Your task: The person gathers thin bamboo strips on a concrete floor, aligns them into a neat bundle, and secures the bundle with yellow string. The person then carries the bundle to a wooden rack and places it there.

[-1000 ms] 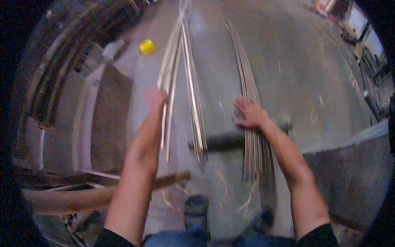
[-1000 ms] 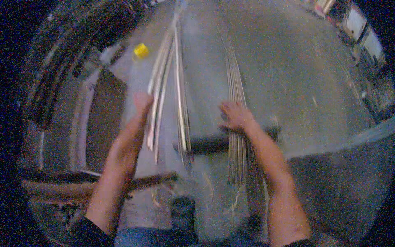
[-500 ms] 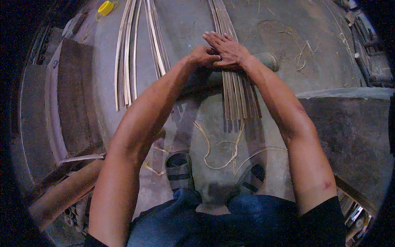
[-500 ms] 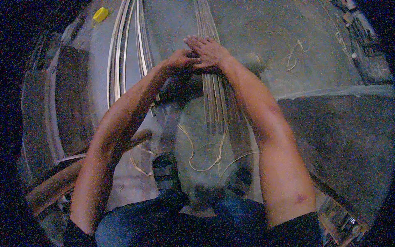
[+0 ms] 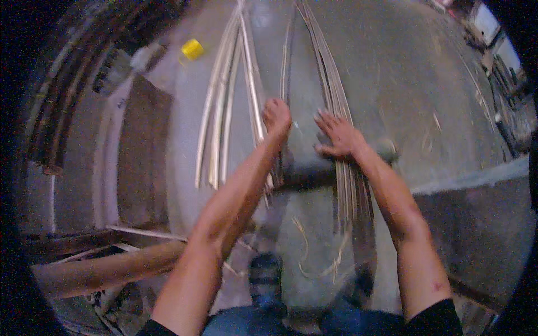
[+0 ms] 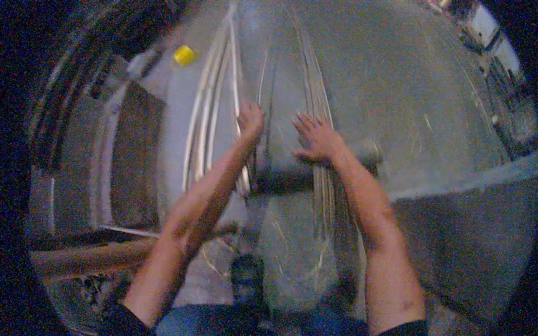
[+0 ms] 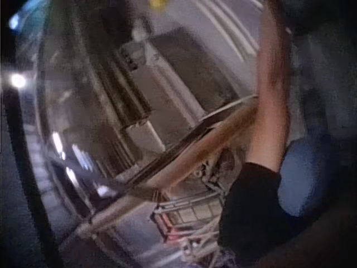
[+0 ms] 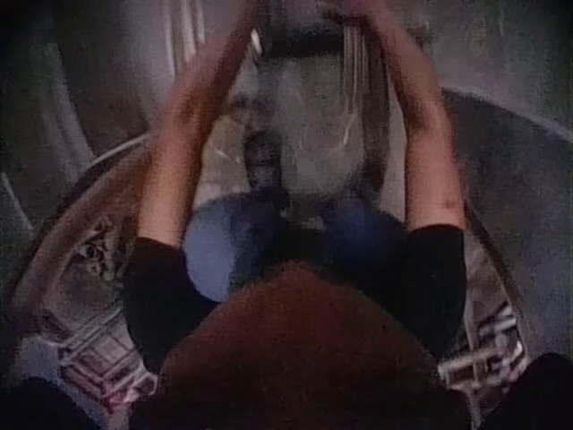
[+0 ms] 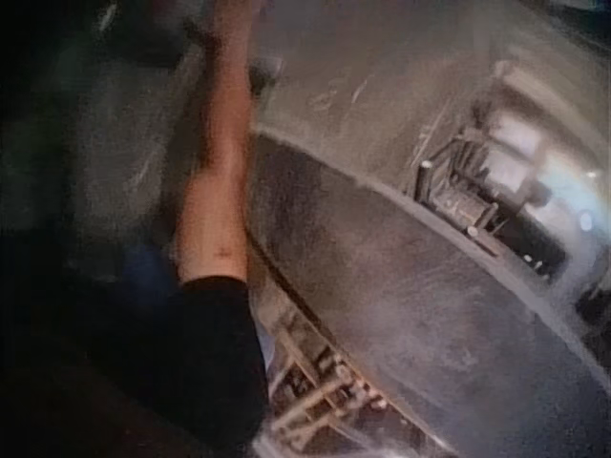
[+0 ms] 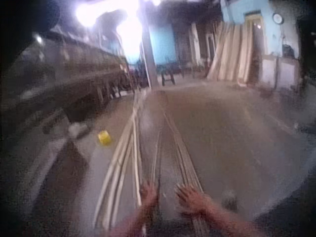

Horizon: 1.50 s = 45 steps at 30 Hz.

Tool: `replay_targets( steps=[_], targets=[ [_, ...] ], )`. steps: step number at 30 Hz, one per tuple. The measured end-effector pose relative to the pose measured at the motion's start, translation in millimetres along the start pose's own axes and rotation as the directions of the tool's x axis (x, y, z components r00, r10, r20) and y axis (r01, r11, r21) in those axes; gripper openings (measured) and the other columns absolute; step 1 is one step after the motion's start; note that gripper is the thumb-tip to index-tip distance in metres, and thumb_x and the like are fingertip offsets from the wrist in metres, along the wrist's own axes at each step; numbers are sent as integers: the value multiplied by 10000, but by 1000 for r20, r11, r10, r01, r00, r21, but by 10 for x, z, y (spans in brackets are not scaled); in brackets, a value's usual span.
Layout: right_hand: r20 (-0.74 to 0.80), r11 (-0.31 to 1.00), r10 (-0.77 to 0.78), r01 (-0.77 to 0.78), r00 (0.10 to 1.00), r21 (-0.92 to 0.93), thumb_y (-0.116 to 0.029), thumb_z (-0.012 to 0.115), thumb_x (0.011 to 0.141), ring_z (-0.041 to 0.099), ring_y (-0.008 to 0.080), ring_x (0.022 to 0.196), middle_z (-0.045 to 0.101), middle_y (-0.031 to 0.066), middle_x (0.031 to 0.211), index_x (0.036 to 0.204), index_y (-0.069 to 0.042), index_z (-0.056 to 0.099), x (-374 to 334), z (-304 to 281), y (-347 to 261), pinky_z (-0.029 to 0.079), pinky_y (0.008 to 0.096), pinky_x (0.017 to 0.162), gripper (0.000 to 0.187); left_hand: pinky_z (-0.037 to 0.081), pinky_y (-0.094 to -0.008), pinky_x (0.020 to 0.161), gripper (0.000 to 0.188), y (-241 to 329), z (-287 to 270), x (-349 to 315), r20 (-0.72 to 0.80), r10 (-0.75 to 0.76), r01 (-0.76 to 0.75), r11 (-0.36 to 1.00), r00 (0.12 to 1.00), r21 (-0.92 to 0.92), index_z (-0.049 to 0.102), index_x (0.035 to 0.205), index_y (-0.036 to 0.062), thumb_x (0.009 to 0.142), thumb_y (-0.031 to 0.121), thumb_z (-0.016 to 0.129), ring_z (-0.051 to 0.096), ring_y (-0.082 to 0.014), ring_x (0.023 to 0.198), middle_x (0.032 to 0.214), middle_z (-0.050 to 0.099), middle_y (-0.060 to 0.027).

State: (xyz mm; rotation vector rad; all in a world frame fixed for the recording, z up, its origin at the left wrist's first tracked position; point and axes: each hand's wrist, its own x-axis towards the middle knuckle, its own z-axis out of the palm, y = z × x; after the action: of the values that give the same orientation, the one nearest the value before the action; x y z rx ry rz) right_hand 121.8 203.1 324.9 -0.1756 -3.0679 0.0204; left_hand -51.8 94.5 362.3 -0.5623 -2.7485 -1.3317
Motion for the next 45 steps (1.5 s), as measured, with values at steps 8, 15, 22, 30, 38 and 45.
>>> replay_targets(
  steps=[8, 15, 22, 30, 38, 45],
  targets=[
    [12, 999, -43, 43, 999, -15, -666, 399, 810, 235, 317, 1345, 209, 166, 1471, 1420, -72, 201, -139, 119, -128, 230, 449, 1082, 873, 448, -453, 729, 207, 171, -171, -478, 62, -46, 67, 910, 997, -409, 502, 969, -12, 861, 151, 434, 614, -373, 775, 756, 627, -190],
    [5, 999, -43, 43, 999, 5, -669, 373, 820, 217, 295, 1357, 181, 150, 1484, 1430, -80, 171, -194, 216, -101, 229, 455, 1081, 871, 464, -410, 706, 234, 107, -273, -335, -2, -23, 21, 961, 1000, -275, 506, 1016, -11, 839, 132, 450, 630, -297, 749, 745, 637, -151],
    [-5, 999, -40, 40, 999, 30, -663, 376, 822, 214, 299, 1358, 188, 146, 1483, 1426, -75, 185, -174, 171, -163, 205, 455, 1090, 864, 473, -411, 737, 239, -226, -308, -40, -20, -152, 148, 979, 988, -141, 509, 1026, 9, 833, 140, 456, 641, -328, 728, 703, 654, -144],
    [252, 976, 26, -79, 967, 201, -559, 521, 793, 186, 294, 1365, 210, 174, 1467, 1378, -4, 284, -342, 184, -250, 165, 405, 1111, 841, 252, -467, 1048, 516, -661, -178, -537, -154, 406, -385, 911, 901, 150, 401, 1243, -35, 777, 111, 567, 289, -432, 1251, 1350, 281, -284],
    [-7, 992, -122, 122, 992, -14, -456, 634, 681, 209, 293, 1361, 214, 124, 1477, 1438, -67, 108, 21, 45, -32, 206, 420, 1103, 1001, 481, -354, 751, 292, -386, 315, -640, 834, 296, -169, 955, 466, -244, 660, 944, -15, 772, 208, 584, 627, -244, 791, 844, 668, -146],
    [-62, 991, -122, 125, 991, 43, -397, 644, 678, 224, 308, 1353, 197, 163, 1474, 1438, -63, 101, -10, 46, -90, 209, 420, 1104, 992, 494, -331, 718, 321, -286, 247, -625, 904, 217, -208, 967, 369, -147, 661, 962, -18, 768, 231, 604, 628, -197, 768, 865, 674, -126]
  ],
)
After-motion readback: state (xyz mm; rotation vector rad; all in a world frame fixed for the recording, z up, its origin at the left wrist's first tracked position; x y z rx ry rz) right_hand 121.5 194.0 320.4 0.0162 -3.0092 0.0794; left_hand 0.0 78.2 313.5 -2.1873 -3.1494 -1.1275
